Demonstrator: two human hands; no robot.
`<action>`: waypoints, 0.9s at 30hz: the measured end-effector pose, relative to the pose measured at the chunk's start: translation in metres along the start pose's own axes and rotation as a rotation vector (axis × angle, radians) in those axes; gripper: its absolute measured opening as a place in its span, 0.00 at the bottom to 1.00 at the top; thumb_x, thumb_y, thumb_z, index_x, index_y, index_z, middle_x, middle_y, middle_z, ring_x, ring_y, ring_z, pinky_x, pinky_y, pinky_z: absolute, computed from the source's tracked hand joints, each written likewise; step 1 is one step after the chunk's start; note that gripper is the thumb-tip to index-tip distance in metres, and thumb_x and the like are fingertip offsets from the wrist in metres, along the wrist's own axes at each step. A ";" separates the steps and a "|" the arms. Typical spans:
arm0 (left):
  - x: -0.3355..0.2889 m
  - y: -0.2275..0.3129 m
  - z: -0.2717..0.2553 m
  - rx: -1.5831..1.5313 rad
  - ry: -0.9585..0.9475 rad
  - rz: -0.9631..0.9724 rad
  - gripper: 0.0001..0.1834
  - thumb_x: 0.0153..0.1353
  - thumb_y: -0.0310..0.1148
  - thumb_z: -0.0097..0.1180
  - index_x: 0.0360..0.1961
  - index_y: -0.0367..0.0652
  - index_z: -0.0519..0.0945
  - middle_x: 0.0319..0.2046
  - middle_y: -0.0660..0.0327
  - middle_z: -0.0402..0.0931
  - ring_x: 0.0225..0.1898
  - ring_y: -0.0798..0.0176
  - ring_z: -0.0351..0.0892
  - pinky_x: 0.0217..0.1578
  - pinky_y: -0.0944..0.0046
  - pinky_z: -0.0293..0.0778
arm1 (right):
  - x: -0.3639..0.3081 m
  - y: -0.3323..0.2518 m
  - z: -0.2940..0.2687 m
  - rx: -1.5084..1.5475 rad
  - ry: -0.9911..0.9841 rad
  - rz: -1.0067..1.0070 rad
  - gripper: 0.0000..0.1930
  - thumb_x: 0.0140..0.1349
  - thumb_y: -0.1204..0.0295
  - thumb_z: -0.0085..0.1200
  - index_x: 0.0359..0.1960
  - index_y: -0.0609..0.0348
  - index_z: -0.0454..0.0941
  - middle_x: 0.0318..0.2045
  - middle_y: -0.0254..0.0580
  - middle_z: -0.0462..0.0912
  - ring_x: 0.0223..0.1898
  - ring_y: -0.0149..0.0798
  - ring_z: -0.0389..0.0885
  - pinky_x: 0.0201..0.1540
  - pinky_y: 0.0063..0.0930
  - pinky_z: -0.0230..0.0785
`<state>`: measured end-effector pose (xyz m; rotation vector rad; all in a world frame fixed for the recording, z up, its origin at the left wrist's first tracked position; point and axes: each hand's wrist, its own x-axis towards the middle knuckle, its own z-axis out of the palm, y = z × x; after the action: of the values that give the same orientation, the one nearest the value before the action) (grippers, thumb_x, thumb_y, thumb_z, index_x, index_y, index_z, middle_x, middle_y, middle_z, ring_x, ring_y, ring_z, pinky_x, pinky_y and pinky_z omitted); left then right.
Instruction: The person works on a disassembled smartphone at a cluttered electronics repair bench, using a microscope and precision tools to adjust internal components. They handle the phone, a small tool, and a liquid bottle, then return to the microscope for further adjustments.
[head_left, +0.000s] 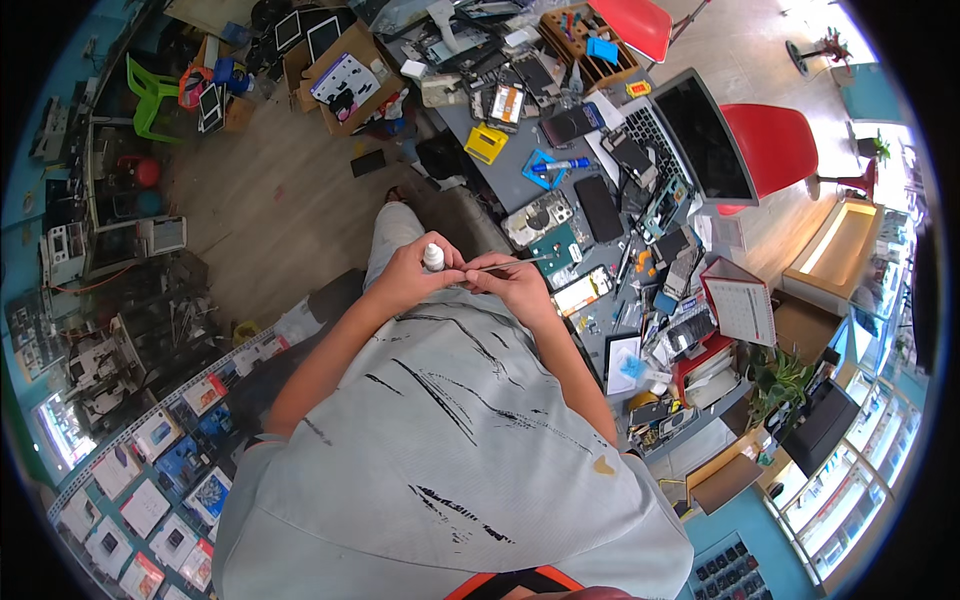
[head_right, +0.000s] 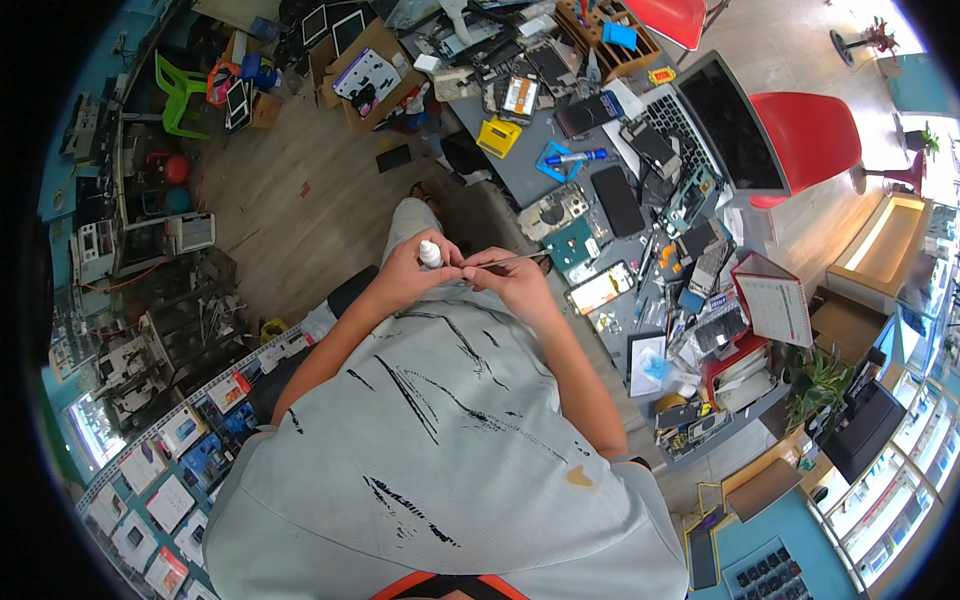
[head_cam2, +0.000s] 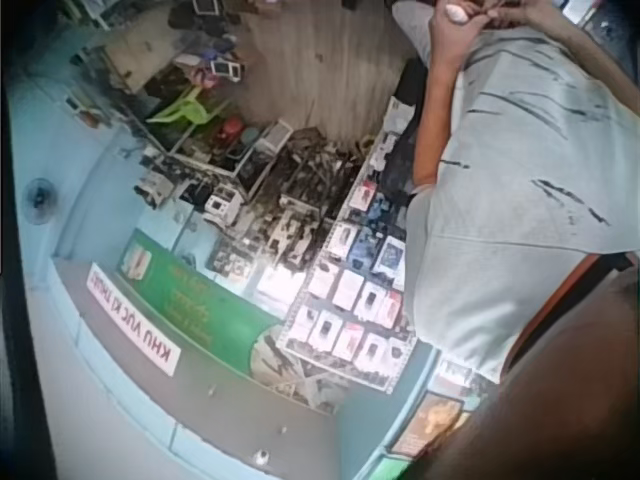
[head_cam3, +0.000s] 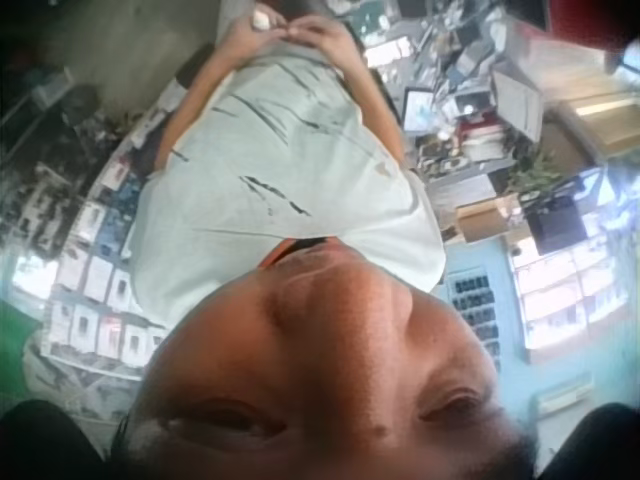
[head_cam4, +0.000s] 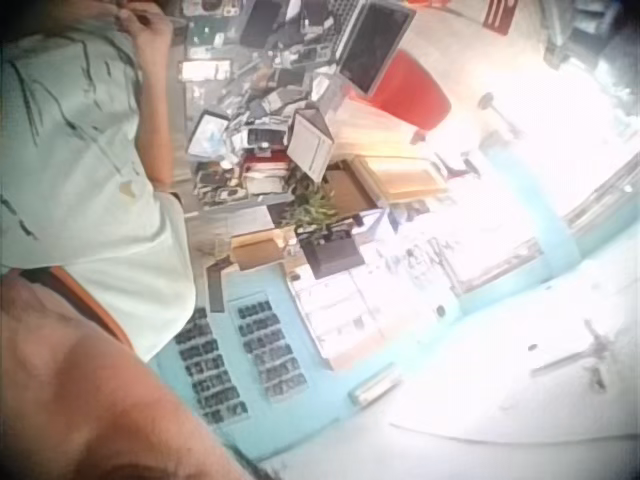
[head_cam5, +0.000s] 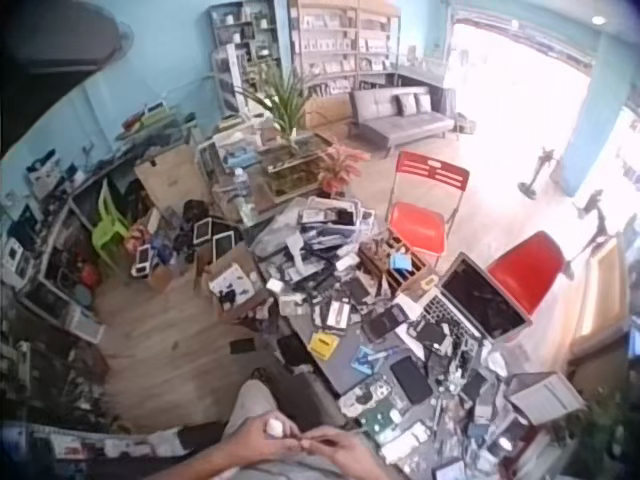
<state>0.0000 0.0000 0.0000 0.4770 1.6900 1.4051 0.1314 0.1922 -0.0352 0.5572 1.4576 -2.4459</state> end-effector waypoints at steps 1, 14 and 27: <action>0.003 -0.001 -0.004 0.004 0.004 0.002 0.15 0.61 0.21 0.71 0.35 0.44 0.73 0.40 0.58 0.85 0.44 0.67 0.82 0.48 0.64 0.79 | 0.005 -0.004 0.000 -0.016 -0.022 -0.011 0.11 0.71 0.72 0.65 0.50 0.67 0.85 0.43 0.42 0.88 0.44 0.33 0.87 0.50 0.27 0.81; 0.041 -0.016 -0.324 -0.087 0.086 0.200 0.14 0.59 0.29 0.75 0.37 0.42 0.78 0.36 0.64 0.85 0.40 0.69 0.83 0.44 0.64 0.78 | 0.271 -0.052 0.195 -0.147 0.062 0.110 0.10 0.68 0.76 0.66 0.47 0.70 0.85 0.41 0.47 0.88 0.40 0.40 0.88 0.47 0.33 0.81; -0.104 -0.063 -0.543 -0.181 0.776 0.120 0.14 0.59 0.29 0.74 0.39 0.42 0.79 0.35 0.63 0.84 0.39 0.67 0.81 0.42 0.61 0.77 | 0.501 -0.040 0.442 -0.399 -0.656 0.391 0.17 0.78 0.66 0.55 0.53 0.69 0.85 0.48 0.44 0.89 0.47 0.38 0.86 0.50 0.35 0.80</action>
<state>-0.3634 -0.4213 -0.0239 -0.1030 2.1151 1.9683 -0.4221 -0.1830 -0.0336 -0.0522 1.3292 -1.7256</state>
